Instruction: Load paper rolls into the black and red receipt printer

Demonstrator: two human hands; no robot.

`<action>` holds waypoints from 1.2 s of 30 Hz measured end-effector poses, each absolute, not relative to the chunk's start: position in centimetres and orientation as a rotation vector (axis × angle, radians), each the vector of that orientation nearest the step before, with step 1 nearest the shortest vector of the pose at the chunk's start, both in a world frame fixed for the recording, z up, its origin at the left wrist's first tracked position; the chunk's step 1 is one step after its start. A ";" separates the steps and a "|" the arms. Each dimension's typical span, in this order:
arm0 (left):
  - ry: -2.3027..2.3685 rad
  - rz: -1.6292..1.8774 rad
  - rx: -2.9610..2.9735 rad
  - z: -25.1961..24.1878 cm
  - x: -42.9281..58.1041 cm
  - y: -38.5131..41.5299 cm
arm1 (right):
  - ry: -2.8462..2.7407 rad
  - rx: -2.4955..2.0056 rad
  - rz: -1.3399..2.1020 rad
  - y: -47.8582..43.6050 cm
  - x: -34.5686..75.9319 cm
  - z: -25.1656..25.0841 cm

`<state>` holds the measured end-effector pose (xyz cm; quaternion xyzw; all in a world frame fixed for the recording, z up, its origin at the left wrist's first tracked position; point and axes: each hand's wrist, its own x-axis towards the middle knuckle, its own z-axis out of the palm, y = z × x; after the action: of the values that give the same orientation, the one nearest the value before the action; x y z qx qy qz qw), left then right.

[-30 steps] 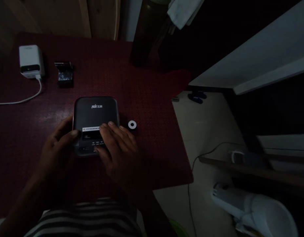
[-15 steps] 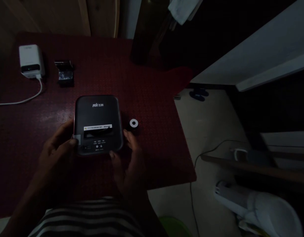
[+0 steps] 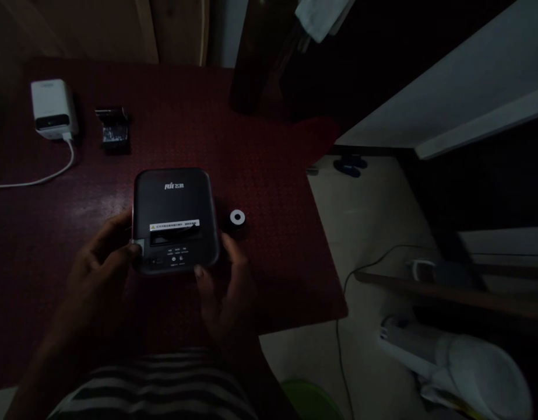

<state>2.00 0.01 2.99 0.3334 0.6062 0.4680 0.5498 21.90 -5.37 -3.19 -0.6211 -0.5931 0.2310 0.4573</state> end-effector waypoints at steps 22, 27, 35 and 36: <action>1.341 1.217 1.094 -0.9 1.4 -0.6 | -2.082 -1.263 0.233 4.6 22.9 3.8; 1.362 1.176 1.137 -1.4 1.3 -0.9 | -2.750 -1.509 0.479 9.8 19.4 6.8; 1.353 1.197 1.196 -2.1 1.0 -0.8 | -2.927 -1.664 0.496 10.2 16.8 9.0; 1.355 1.192 1.200 -2.1 1.0 -0.8 | -2.933 -1.669 0.509 10.2 16.8 8.9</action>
<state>0.98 -0.82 -2.06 0.4894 0.5524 0.4860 0.4681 16.85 10.20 8.85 -0.4846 -0.8515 0.1478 -0.1350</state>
